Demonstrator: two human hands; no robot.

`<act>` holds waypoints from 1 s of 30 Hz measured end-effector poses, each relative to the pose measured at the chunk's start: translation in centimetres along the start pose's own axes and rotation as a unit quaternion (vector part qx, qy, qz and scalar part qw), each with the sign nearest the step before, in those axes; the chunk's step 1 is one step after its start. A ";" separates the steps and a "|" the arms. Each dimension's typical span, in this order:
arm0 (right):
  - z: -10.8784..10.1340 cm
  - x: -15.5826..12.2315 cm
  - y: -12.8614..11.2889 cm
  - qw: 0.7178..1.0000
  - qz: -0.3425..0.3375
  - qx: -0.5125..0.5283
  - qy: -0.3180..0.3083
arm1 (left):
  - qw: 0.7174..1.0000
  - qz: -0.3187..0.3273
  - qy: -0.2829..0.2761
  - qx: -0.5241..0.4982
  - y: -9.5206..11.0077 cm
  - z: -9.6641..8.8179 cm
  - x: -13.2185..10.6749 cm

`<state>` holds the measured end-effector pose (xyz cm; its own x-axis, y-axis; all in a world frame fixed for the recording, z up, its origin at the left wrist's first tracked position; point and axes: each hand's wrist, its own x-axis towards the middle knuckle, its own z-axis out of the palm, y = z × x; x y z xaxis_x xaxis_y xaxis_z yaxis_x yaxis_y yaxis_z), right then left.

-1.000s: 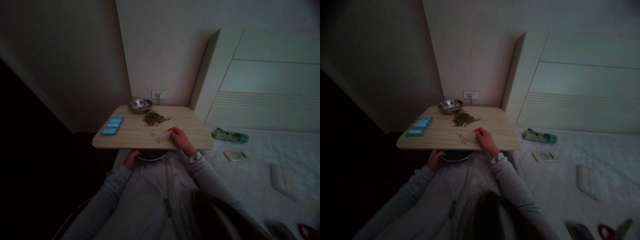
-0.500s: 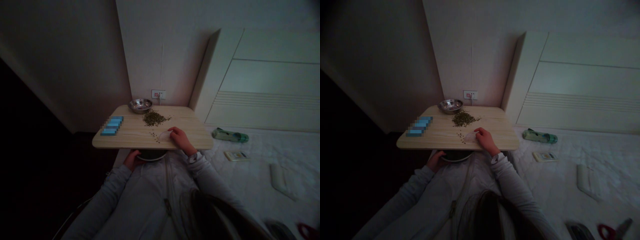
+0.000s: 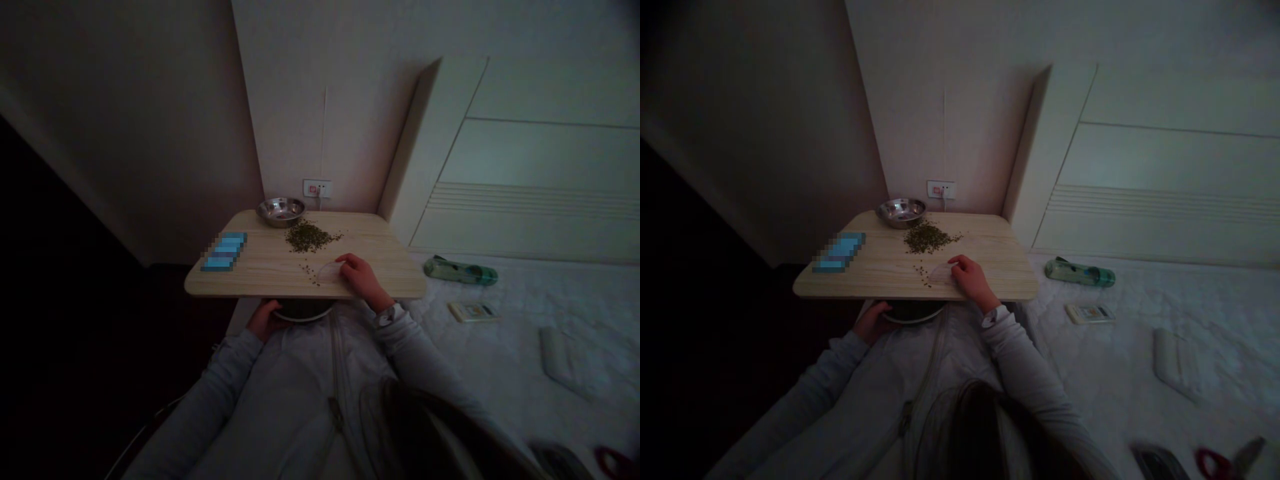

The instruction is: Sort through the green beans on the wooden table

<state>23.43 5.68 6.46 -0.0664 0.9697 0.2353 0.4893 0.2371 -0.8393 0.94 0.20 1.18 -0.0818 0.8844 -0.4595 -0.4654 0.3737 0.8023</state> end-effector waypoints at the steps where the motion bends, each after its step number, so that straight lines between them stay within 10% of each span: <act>1: 0.0 0.0 0.0 1.000 -0.003 -0.005 0.003 | 1.000 0.000 0.003 -0.001 0.0 0.0 0.0; 30: 0.1 0.1 0.2 1.000 0.006 0.011 -0.002 | 1.000 0.002 0.007 0.010 0.3 0.3 -0.6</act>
<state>23.43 5.79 6.31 -0.0647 0.9725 0.2238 0.4714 0.2275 -0.8521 1.07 -0.14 1.80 -0.0962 0.8814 -0.4624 -0.4477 0.3766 0.8110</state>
